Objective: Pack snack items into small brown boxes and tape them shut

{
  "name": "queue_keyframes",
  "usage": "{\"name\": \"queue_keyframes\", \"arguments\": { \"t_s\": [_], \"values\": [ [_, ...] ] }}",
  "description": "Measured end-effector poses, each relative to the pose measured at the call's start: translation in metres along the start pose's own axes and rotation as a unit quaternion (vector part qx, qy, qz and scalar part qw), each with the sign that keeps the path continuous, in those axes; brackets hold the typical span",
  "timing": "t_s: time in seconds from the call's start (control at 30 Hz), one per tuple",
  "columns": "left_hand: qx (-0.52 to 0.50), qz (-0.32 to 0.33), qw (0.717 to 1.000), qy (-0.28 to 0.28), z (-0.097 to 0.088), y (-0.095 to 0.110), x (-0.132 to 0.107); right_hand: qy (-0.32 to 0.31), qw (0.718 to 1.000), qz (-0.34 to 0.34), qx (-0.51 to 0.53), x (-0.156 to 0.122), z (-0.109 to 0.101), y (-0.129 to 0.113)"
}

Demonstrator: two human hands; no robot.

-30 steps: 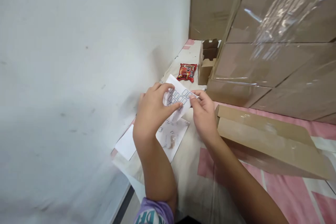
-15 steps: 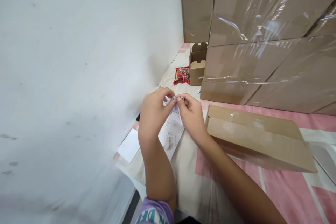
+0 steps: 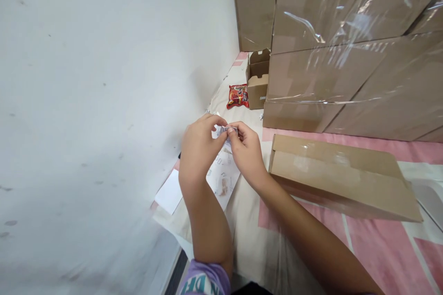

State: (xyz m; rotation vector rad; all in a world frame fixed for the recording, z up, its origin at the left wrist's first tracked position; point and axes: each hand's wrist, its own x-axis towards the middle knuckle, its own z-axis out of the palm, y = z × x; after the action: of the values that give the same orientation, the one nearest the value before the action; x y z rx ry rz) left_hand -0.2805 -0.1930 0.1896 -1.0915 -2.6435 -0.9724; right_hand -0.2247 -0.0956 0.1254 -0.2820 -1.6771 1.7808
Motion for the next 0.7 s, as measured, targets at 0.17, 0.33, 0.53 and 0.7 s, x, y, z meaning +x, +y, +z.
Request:
{"name": "queue_keyframes", "arguments": {
  "t_s": [0.17,0.33,0.53,0.7],
  "values": [
    [-0.017,-0.01,1.0,-0.01,0.0014,-0.0004,0.001,0.005,1.0,0.005,0.003,0.0001,0.0008,0.0011],
    [-0.023,-0.009,1.0,0.006,0.0009,-0.001,0.001,0.01,1.0,0.003,-0.005,0.0003,0.0015,0.0014],
    [-0.014,-0.005,1.0,0.015,0.0014,0.0009,0.0006,0.019,1.0,-0.002,0.004,0.0022,0.0004,0.0015],
    [-0.009,0.006,1.0,0.012,0.0001,0.0025,-0.0002,0.024,1.0,0.019,0.001,0.0033,0.0011,0.0053]
  ]
}}
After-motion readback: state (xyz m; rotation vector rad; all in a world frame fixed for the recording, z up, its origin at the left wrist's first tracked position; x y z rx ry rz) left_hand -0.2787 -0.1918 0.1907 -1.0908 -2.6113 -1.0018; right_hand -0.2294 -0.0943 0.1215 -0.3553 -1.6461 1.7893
